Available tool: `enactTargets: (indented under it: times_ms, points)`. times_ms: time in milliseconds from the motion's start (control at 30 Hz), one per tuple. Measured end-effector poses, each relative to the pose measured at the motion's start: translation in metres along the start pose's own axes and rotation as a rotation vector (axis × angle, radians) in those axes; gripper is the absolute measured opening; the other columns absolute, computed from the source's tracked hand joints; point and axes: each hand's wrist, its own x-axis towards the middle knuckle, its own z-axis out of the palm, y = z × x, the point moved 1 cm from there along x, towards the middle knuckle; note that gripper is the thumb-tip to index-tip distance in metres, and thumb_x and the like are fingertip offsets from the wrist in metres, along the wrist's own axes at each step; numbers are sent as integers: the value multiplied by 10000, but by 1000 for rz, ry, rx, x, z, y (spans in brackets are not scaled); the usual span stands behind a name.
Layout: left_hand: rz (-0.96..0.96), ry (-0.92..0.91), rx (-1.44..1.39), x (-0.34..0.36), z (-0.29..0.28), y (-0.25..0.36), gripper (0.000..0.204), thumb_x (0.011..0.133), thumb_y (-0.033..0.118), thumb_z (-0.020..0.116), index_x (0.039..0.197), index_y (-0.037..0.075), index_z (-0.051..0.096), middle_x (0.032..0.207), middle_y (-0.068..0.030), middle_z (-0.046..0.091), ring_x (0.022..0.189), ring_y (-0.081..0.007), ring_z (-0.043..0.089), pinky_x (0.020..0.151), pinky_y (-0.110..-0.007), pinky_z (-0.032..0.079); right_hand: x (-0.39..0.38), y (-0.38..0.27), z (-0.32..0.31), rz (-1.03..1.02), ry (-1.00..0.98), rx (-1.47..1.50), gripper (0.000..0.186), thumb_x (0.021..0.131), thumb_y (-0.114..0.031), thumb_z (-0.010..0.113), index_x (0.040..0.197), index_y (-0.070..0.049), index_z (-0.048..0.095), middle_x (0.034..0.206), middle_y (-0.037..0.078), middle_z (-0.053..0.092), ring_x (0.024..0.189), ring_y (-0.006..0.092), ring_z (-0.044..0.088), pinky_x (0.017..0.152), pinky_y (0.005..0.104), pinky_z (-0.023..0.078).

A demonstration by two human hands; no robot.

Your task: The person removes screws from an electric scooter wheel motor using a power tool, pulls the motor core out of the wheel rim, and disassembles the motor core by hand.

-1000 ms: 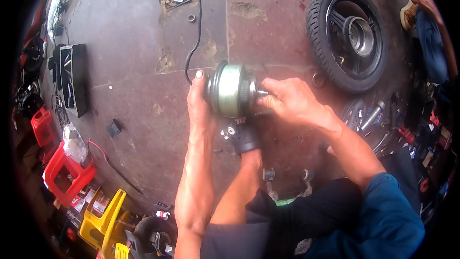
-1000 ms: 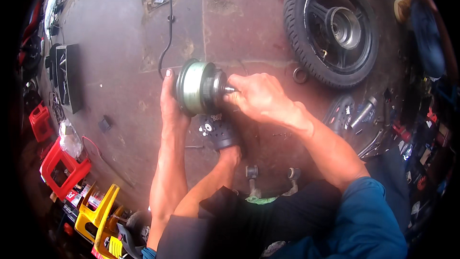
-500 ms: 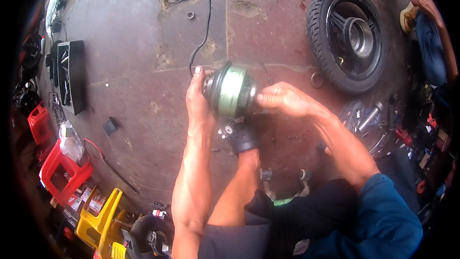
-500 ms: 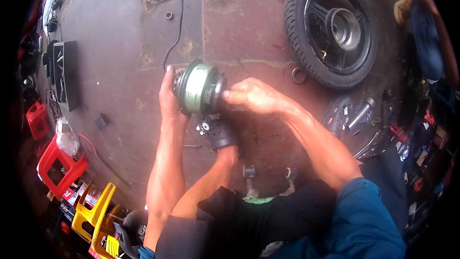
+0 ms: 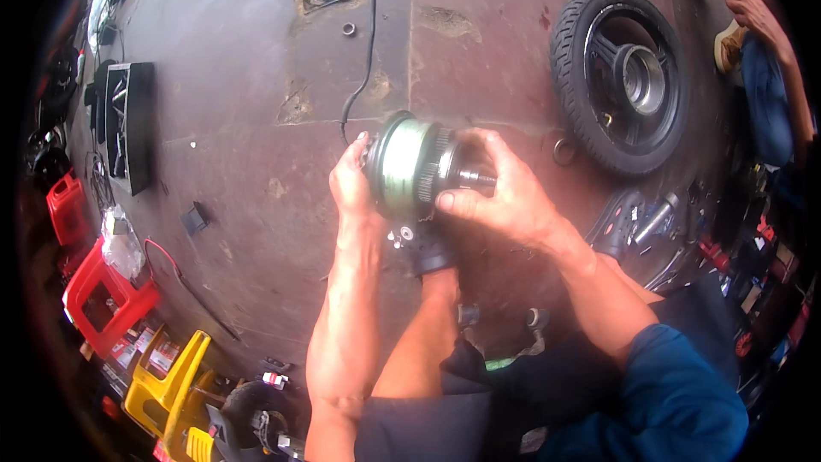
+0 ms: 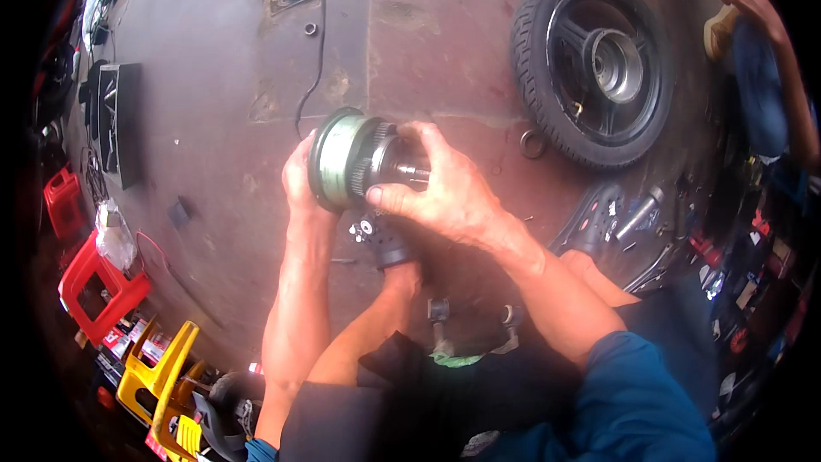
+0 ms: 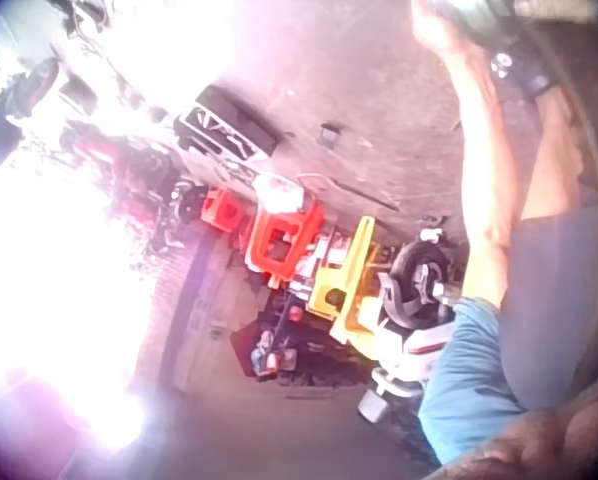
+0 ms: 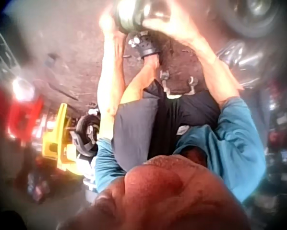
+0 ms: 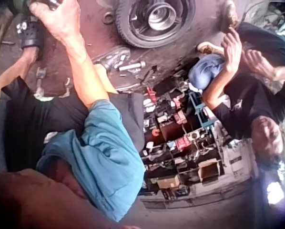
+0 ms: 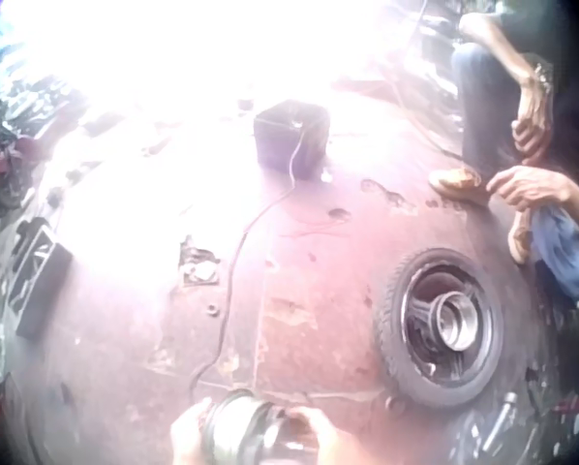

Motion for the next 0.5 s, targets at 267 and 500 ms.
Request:
enactTargets:
  times_ms: [267, 500]
  points:
    - [-180, 106, -8, 1, 2, -5, 278, 974, 160, 398, 1012, -26, 602, 900, -105, 656, 791, -201, 652, 702, -327, 548, -1, -4, -3, 64, 17, -81, 784, 744, -379, 774, 1304, 61, 447, 1226, 237, 583, 1173, 321, 570, 975, 411, 458]
    - [-54, -108, -42, 16, -25, -26, 243, 935, 153, 510, 978, -37, 656, 887, -84, 670, 782, -160, 632, 725, -285, 508, -20, 5, 6, -2, 39, -84, 699, 762, -272, 765, 1312, 21, 447, 1207, 206, 586, 1129, 295, 590, 949, 398, 478]
